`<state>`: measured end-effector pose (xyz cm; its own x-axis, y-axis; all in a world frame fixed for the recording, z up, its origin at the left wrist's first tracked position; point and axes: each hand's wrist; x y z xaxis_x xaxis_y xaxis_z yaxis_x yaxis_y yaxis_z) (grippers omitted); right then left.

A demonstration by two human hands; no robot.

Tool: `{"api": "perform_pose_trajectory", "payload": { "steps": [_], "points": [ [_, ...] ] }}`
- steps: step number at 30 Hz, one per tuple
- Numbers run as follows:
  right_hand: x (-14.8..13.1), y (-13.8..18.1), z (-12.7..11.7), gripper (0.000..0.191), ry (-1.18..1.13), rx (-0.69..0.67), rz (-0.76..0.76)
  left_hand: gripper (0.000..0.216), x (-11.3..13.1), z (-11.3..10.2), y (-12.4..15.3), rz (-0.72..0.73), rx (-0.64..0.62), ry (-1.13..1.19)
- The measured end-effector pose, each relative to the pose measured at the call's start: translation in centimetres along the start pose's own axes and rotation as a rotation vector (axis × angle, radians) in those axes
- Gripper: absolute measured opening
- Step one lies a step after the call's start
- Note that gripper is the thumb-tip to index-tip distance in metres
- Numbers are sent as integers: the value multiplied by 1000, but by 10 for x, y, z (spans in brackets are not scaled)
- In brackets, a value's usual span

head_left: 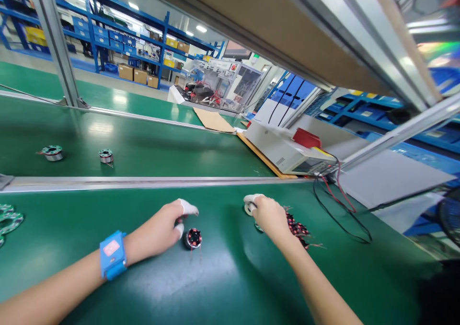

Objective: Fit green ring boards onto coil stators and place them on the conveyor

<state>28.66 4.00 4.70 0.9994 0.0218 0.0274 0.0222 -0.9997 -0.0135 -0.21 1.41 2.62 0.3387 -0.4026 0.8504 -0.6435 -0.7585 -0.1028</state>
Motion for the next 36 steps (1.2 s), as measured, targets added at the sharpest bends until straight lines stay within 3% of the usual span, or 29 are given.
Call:
{"api": "perform_pose_trajectory", "payload": {
  "steps": [4,7,12,16,18,20,22,24,27,33,36],
  "points": [
    [-18,14,-6,37,-71,7,-4,27,2,-5,-4,-78,120,42],
    [-9,9,-5,42,-111,-22,48,26,1,-4,-3,-129,115,74],
    [19,-1,9,33,-175,-140,68,27,0,-2,-3,-162,63,95],
    [12,5,13,32,-298,-154,37,26,3,-1,-3,-158,74,101],
    [-4,14,10,38,-471,-177,-55,24,7,0,-3,-127,106,98],
    [-26,26,7,44,-833,-227,-220,24,11,1,-4,-76,103,96],
    [-49,36,5,52,-1231,-303,-390,28,14,4,-5,-28,49,110],
    [-69,44,5,55,-1423,-367,-473,32,15,8,-6,-18,-8,162],
    [-86,50,7,48,-1352,-302,-469,33,13,12,-6,-60,8,284],
    [-95,61,5,42,-802,162,-461,25,16,15,-5,-184,88,322],
    [-95,64,5,34,-608,304,-496,26,20,15,-3,-193,83,248]
  ]
}}
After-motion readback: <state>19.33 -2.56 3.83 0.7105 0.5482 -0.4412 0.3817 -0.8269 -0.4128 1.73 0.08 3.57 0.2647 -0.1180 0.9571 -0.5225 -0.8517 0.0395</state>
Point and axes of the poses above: each hand's wrist, its own y-axis away from the middle knuckle, its own z-axis out of the palm, x = y × z, and after that the axes turned 6 degrees about -x, right-handed
